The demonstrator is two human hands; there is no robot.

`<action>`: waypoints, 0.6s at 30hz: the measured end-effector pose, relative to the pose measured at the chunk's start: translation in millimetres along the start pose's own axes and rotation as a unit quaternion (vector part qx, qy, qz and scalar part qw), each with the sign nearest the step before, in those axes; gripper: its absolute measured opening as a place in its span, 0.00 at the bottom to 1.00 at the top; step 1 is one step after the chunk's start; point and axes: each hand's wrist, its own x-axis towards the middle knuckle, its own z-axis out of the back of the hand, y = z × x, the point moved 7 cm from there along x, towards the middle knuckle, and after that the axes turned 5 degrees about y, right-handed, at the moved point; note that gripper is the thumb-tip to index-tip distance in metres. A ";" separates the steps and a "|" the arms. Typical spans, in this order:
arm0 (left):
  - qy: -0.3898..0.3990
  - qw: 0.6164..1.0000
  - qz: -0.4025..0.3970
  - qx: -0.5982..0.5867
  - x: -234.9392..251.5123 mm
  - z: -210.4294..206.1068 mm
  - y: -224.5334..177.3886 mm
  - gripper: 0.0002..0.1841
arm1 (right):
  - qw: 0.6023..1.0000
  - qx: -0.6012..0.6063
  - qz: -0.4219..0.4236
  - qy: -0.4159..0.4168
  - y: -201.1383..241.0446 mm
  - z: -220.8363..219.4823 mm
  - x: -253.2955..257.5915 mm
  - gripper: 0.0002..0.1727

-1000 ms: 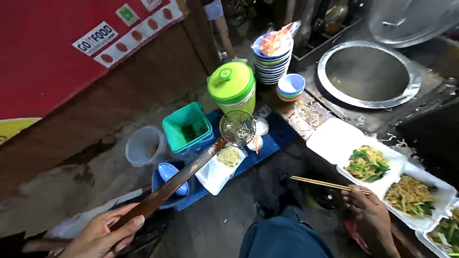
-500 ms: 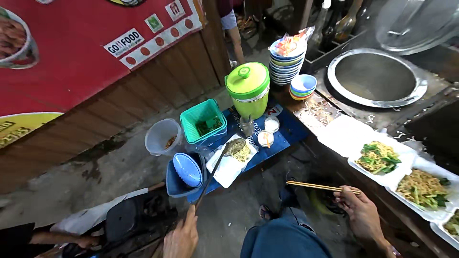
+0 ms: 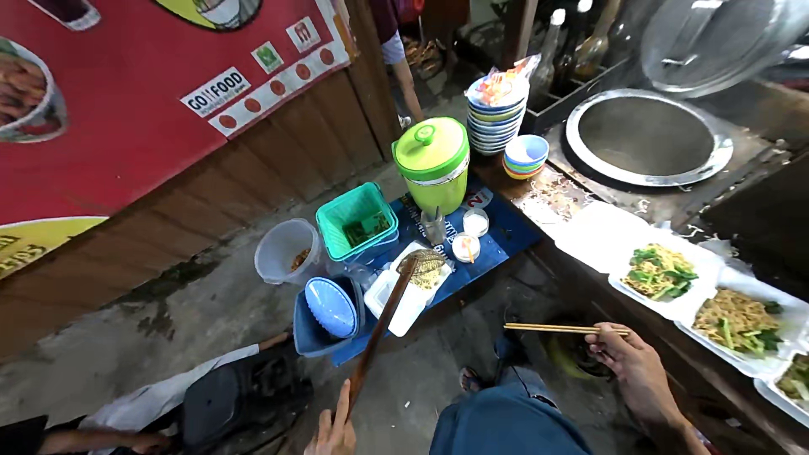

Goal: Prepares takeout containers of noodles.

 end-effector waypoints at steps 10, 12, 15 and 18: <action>-0.019 0.999 0.034 -0.027 -11.5 -4.0 17.3 0.25 | 1.000 -0.018 -0.014 0.016 -5.2 -7.1 7.4 0.08; 0.002 0.999 0.042 -0.034 -17.3 -6.5 19.1 0.26 | 0.999 -0.023 -0.015 0.019 -3.2 -4.5 9.0 0.08; 0.023 0.995 0.048 -0.087 -16.6 -10.5 25.8 0.23 | 0.999 -0.025 -0.009 0.021 -1.0 -4.8 13.5 0.08; 0.100 0.970 0.077 -0.209 -9.3 -7.2 36.5 0.22 | 1.000 -0.015 -0.010 0.014 1.6 -2.4 17.4 0.09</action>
